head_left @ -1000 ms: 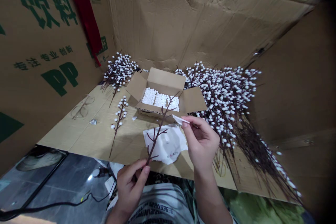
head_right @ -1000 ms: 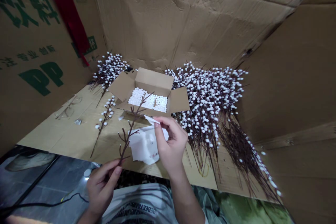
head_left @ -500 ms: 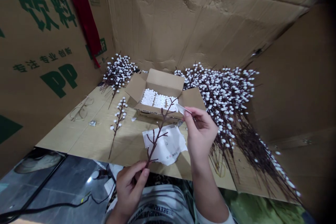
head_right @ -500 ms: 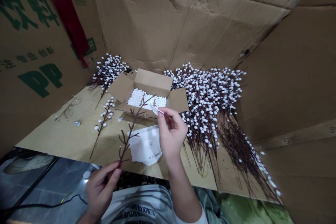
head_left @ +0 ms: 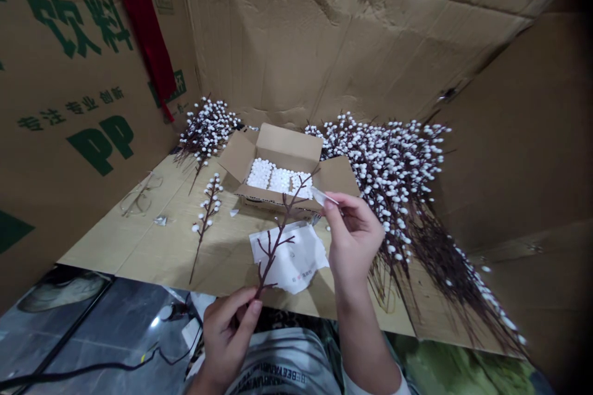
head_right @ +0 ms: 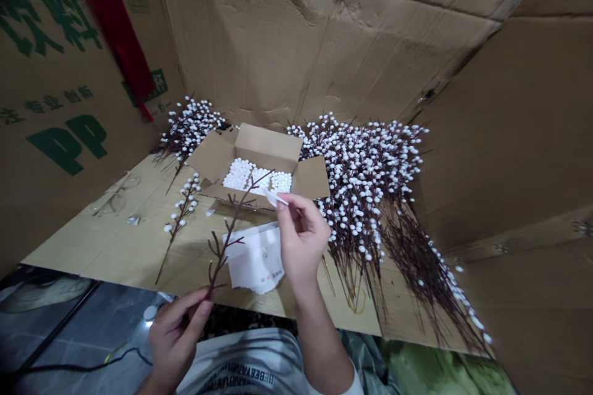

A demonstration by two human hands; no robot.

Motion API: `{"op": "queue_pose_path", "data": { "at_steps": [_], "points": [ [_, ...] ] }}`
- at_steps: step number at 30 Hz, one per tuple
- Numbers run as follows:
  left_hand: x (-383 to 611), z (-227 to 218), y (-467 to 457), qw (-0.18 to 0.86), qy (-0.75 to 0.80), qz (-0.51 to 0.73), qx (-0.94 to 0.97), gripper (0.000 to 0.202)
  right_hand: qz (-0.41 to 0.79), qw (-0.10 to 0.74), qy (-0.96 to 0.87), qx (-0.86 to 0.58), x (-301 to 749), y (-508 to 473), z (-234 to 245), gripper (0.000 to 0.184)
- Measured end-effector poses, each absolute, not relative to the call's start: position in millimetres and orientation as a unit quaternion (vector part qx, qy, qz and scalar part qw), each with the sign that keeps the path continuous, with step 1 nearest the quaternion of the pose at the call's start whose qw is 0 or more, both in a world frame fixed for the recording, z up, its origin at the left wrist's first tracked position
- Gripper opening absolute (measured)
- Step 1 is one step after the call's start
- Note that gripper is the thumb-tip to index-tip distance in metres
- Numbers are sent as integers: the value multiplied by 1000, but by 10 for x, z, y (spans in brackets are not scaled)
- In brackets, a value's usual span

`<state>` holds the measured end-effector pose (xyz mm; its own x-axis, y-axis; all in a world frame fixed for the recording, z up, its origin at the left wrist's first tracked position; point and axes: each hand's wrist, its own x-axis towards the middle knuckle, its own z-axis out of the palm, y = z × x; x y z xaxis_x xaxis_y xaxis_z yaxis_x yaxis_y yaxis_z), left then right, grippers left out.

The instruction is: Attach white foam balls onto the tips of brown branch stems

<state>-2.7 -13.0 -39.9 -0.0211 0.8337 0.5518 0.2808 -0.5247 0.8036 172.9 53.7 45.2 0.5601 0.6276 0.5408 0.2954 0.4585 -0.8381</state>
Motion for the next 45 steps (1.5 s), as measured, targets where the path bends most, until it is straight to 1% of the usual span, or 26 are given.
{"op": "queue_pose_path", "data": {
  "at_steps": [3,5,15,19,25,34,40,43,45],
  "points": [
    [-30,-400,-130,243,426,578,652,9,70,741,-441,-503,1791,562,475,6],
    [-33,-398,-131,245,424,575,656,9,54,727,-467,-501,1838,578,519,7],
    [-42,-345,-114,219,409,581,669,7,-40,546,-686,-479,1958,614,930,17],
    [-45,-320,-101,215,408,579,673,8,-56,507,-720,-470,1957,642,1036,18],
    [-36,-353,-98,221,389,587,675,11,-50,448,-768,-456,2002,641,1181,20],
    [-25,-296,-96,201,389,598,671,10,-46,449,-769,-453,2052,665,1263,16],
    [-27,-269,-86,204,385,593,677,11,-19,428,-782,-453,2091,656,1287,17],
    [-24,-250,-80,199,388,595,675,10,-3,456,-766,-453,2123,646,1302,16],
    [-20,-237,-76,197,391,595,674,10,-19,479,-748,-459,2134,642,1310,15]
  ]
}}
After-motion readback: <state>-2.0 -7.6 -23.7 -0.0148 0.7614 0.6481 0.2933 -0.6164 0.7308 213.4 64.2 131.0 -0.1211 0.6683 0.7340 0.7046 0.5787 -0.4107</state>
